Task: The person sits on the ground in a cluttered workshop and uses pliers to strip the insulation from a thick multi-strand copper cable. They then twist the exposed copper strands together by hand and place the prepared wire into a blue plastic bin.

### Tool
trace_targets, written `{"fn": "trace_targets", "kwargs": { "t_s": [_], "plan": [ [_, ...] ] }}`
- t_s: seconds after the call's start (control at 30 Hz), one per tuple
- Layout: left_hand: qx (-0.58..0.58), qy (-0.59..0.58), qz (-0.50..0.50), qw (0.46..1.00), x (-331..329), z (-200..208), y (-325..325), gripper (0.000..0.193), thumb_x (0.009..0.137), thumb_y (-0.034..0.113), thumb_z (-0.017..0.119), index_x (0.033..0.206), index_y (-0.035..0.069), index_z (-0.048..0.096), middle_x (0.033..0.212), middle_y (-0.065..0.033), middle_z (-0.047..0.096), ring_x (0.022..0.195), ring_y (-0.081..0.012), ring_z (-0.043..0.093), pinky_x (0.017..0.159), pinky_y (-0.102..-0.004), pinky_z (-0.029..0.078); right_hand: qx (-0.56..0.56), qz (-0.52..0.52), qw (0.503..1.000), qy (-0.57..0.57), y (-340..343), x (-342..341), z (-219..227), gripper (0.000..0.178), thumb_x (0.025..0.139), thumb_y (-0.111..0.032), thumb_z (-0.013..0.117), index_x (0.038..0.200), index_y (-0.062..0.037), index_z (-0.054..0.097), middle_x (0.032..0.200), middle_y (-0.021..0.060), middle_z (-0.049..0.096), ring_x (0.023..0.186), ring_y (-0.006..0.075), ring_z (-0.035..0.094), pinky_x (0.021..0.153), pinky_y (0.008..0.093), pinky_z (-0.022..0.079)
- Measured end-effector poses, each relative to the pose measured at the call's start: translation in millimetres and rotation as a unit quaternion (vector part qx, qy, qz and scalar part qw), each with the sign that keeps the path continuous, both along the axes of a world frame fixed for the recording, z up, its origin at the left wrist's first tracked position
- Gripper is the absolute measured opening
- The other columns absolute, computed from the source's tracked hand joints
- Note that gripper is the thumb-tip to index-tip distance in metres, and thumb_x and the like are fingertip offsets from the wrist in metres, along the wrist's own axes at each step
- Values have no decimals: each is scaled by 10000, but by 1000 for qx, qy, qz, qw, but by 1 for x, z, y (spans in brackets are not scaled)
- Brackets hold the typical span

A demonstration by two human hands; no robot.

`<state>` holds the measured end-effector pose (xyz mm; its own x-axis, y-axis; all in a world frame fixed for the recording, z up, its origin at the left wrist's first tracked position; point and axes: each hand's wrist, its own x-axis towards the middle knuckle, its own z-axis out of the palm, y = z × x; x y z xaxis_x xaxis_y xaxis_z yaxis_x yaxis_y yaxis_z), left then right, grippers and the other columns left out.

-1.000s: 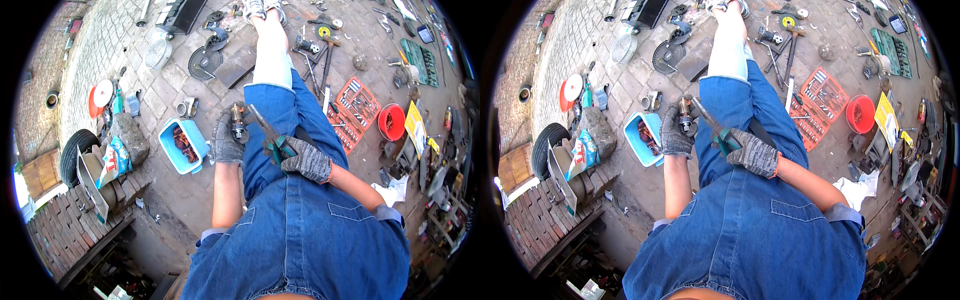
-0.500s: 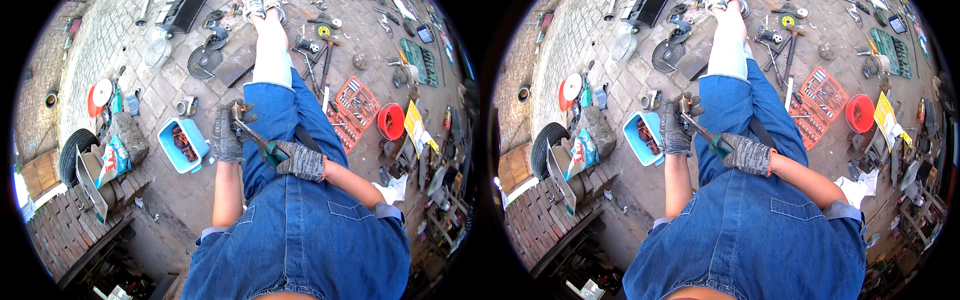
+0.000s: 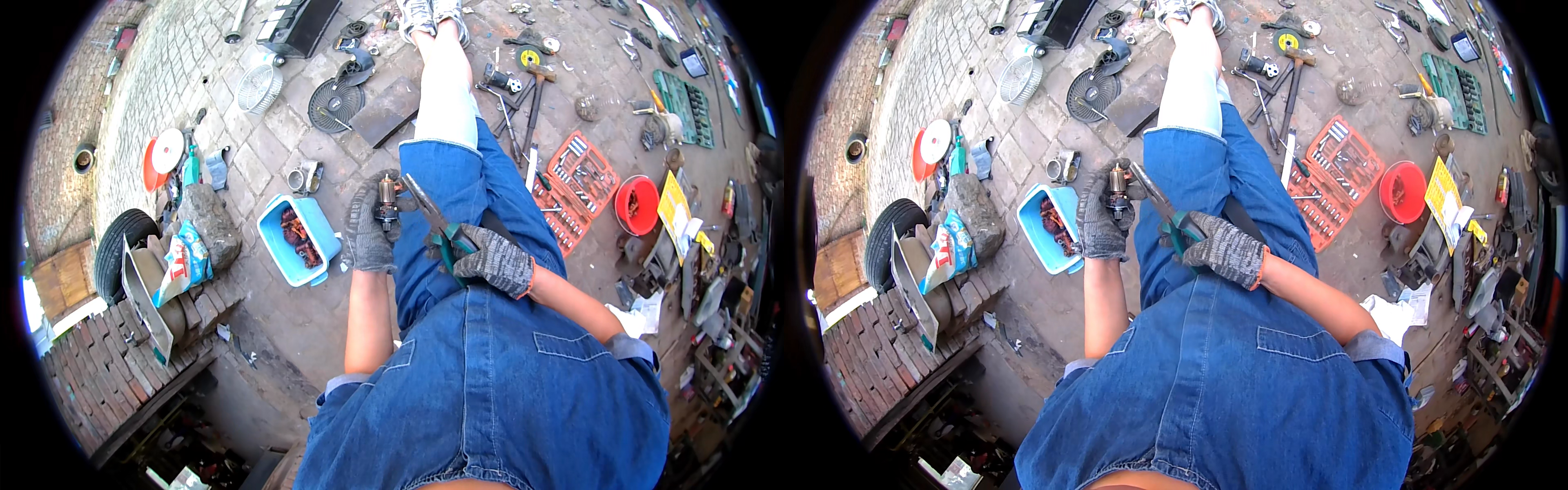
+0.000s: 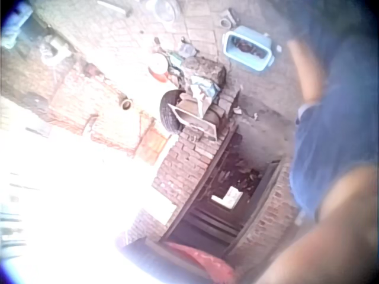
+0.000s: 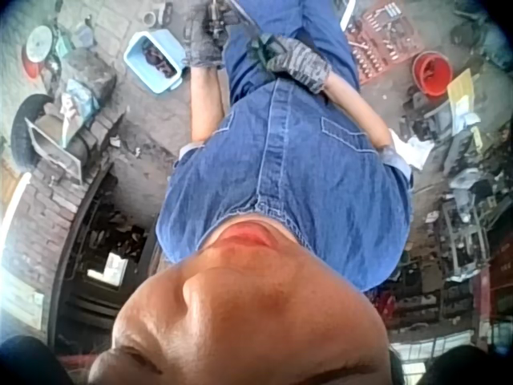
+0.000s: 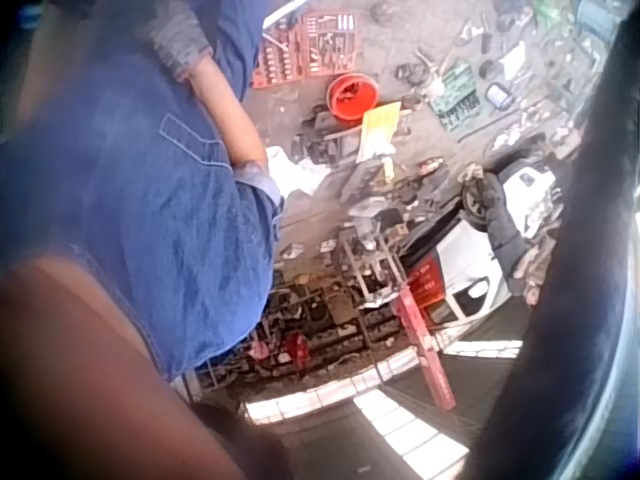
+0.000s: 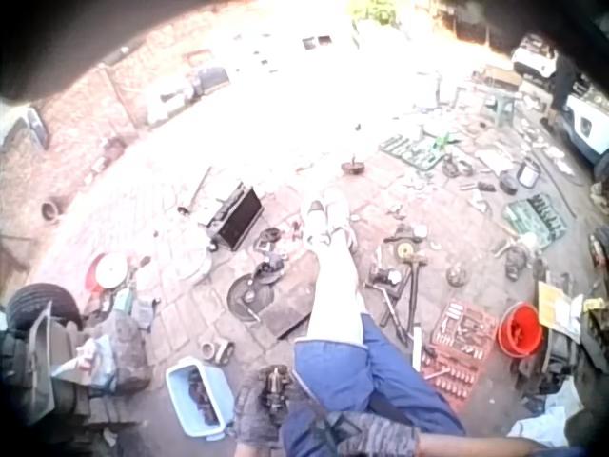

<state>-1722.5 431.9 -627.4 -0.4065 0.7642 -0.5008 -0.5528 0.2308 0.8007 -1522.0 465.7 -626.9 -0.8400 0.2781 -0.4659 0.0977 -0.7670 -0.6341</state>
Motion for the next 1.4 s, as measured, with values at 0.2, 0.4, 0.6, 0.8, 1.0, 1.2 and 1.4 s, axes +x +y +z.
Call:
{"fn": "trace_targets", "kwargs": {
  "t_s": [0.2,0.4,0.6,0.8,1.0,1.2,1.4],
  "plan": [
    [16,-27,11,999,1,1,0,309,850,192,505,1097,11,548,878,-97,631,539,-83,540,367,-182,382,247,39,959,-135,-10,5,-8,555,692,-78,617,1221,-33,454,1040,77,578,889,151,553,773,261,452],
    [37,-6,23,999,13,7,7,326,870,217,545,1122,12,512,945,-122,622,731,-150,614,402,-212,422,393,85,874,-274,-12,-9,14,570,724,-139,581,1246,-5,397,1045,208,561,922,322,564,815,368,445],
    [52,-36,58,996,19,7,7,320,864,190,524,1113,-11,516,1023,-174,598,894,-227,606,454,-202,452,405,61,864,-295,-18,-18,22,623,758,-85,536,1331,-56,293,934,247,567,844,341,576,770,372,456],
    [69,-44,73,994,24,9,7,302,873,154,506,1120,-18,510,1043,-170,589,908,-214,600,469,-218,468,374,80,875,-298,-19,-21,30,664,743,-104,547,1343,-35,273,1072,264,537,953,371,544,838,380,441],
    [43,-28,65,997,21,12,4,308,878,148,506,1133,-24,501,1059,-171,585,931,-233,598,490,-234,485,400,70,860,-310,-30,-23,15,651,777,-76,546,1360,-89,255,1070,219,552,925,336,567,818,373,444],
    [18,-21,35,999,16,20,-4,309,877,148,513,1136,-21,499,1058,-176,584,941,-244,596,492,-247,506,392,97,853,-331,-30,-22,19,670,743,-39,523,1356,-62,254,1177,235,491,964,367,544,840,389,439],
    [-8,7,-2,1000,5,21,-13,317,876,183,534,1118,-19,503,1049,-172,589,926,-212,598,476,-250,505,429,111,832,-333,-31,-27,24,663,745,-32,515,1356,-70,259,1224,234,458,975,367,544,846,394,438]
  ]
}}
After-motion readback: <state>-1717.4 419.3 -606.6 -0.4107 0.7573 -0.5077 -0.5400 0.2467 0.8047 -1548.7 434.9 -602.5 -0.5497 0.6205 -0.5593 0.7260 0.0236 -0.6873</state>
